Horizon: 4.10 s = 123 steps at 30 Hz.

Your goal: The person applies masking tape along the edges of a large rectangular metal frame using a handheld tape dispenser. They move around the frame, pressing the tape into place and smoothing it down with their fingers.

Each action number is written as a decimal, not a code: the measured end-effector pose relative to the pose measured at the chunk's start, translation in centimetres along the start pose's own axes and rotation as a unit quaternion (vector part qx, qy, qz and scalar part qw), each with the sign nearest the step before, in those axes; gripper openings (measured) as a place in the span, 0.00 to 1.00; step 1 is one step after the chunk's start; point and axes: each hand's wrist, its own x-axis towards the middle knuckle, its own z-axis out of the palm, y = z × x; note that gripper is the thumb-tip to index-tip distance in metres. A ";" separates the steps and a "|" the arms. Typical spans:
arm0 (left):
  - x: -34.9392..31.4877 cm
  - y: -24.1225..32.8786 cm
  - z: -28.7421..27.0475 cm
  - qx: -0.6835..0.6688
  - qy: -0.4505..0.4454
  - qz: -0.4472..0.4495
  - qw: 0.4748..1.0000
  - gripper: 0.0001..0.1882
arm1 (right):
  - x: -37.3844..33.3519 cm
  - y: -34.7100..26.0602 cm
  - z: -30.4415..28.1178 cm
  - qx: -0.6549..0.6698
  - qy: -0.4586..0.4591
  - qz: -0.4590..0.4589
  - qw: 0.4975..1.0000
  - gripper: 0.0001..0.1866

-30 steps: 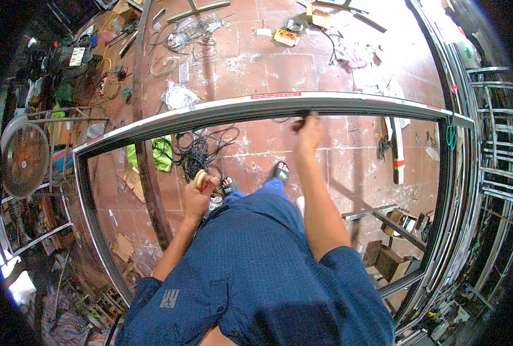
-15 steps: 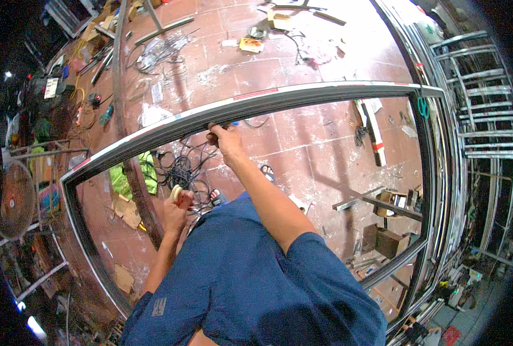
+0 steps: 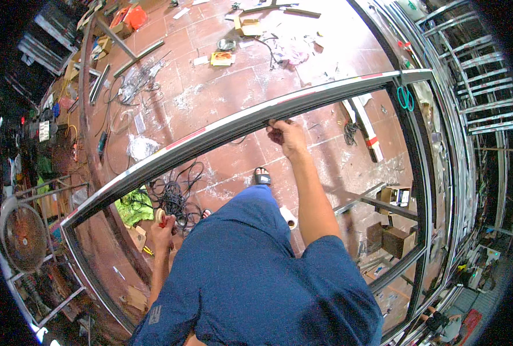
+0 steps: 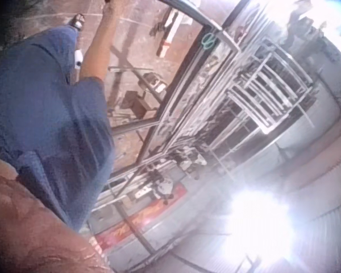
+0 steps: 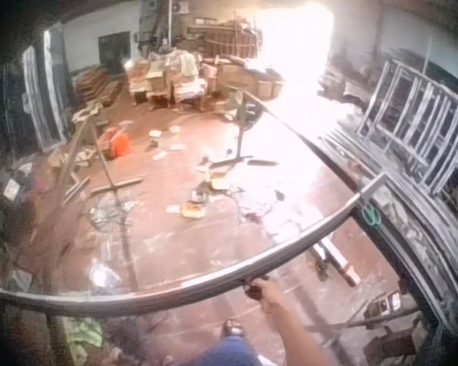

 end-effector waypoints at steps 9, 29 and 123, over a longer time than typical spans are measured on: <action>-0.7 6.4 9.2 0.235 -0.119 0.033 0.964 0.14 | 5.4 -9.2 -12.9 0.065 0.079 -0.047 0.994 0.07; -5.1 -0.2 4.9 0.071 0.017 -0.220 0.973 0.08 | 16.2 -21.9 -22.3 0.169 0.446 -0.155 0.865 0.18; 9.2 4.8 -13.4 0.127 0.144 0.269 0.944 0.14 | -9.7 21.1 28.3 -0.038 -0.148 0.148 0.977 0.05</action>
